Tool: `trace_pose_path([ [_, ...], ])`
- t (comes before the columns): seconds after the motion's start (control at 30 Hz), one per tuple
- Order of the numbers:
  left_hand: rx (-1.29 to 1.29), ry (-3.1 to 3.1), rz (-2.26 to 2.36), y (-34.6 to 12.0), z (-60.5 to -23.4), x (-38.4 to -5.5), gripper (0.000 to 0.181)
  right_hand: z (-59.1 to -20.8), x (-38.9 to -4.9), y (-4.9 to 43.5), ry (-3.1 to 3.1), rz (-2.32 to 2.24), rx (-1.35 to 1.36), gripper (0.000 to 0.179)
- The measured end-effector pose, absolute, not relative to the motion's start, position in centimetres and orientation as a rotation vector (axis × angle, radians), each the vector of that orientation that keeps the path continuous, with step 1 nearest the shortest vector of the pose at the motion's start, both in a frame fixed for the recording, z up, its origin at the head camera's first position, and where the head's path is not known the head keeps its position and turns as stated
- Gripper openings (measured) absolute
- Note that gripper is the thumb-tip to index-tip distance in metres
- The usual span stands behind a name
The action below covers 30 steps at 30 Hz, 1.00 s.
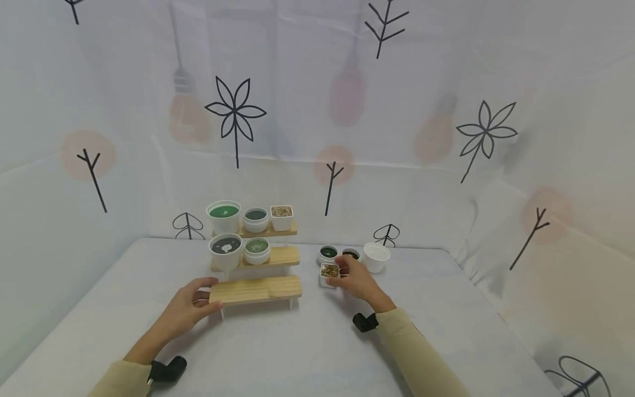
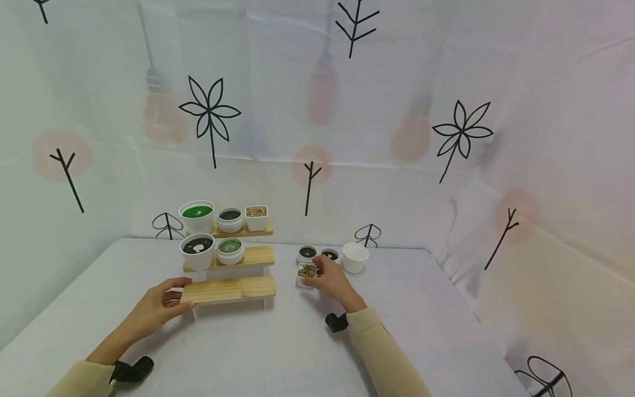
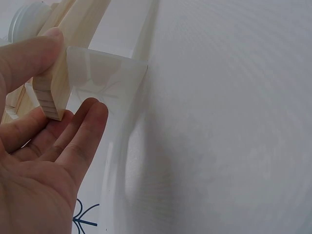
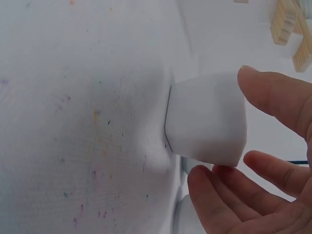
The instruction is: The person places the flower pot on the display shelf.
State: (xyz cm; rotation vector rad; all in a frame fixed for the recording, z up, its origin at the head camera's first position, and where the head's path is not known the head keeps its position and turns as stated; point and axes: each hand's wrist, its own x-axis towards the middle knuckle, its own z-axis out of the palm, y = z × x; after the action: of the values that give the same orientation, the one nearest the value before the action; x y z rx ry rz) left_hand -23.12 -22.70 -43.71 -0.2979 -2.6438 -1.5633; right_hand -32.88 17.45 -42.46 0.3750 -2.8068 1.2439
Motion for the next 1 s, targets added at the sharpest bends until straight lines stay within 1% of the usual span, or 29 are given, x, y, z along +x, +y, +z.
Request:
trace_pose_path([
  [0.43,-0.305,-2.635,-1.564,-22.76,-43.79,-23.34,0.068,-42.76,-33.05,17.69,-2.811,1.330,0.363,0.056],
  [1.0,-0.292,-2.640,-1.546,-22.80,-44.04,-23.28,0.068,-43.04,-33.18,17.61,-2.815,1.315,0.356,0.054],
])
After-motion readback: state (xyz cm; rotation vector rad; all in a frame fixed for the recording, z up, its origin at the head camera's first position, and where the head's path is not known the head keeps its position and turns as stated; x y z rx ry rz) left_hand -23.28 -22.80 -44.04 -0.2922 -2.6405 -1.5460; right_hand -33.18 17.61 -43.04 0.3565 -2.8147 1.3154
